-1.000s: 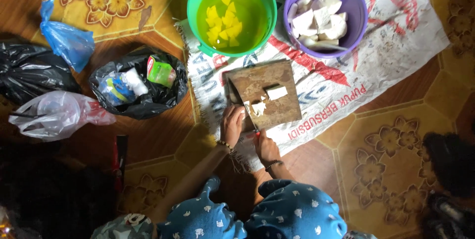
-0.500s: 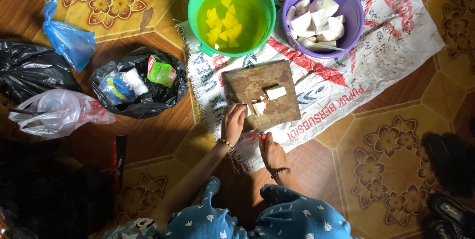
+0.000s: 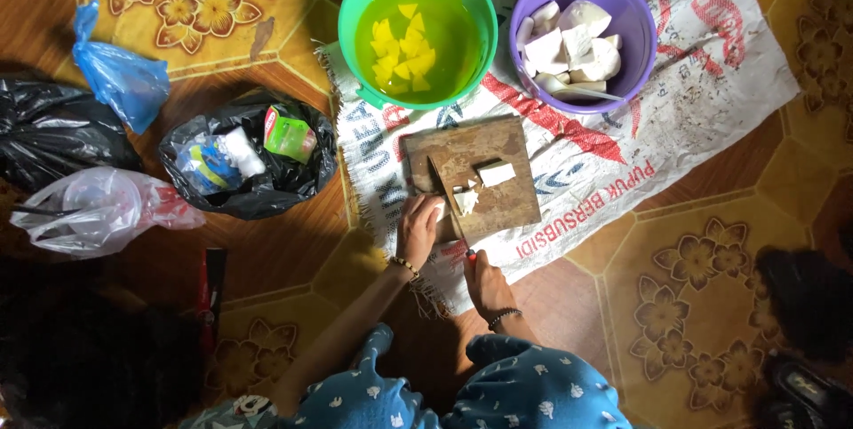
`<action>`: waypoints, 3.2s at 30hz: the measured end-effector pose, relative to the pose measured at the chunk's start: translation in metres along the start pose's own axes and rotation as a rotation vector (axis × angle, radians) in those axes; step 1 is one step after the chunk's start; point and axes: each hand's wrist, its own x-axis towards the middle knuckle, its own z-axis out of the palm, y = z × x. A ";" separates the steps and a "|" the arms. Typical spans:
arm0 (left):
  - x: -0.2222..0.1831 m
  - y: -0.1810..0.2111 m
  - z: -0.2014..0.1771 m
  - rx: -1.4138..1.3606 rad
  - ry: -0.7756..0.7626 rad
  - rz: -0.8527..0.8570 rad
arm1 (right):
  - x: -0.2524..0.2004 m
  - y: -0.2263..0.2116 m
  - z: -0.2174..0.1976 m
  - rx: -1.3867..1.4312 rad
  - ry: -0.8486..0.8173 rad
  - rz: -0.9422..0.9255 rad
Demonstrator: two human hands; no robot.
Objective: Cutting root vegetables into smaller pieces on a wooden board and placing them in a bowl of water
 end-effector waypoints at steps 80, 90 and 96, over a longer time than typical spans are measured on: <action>0.010 0.028 -0.020 -0.036 0.058 0.064 | -0.003 -0.009 0.001 -0.085 0.028 -0.062; 0.015 0.040 -0.027 -0.045 0.034 -0.001 | 0.039 0.000 0.022 -0.101 0.025 -0.047; 0.016 0.043 -0.031 -0.050 0.024 -0.002 | 0.046 0.011 0.025 -0.046 0.036 -0.079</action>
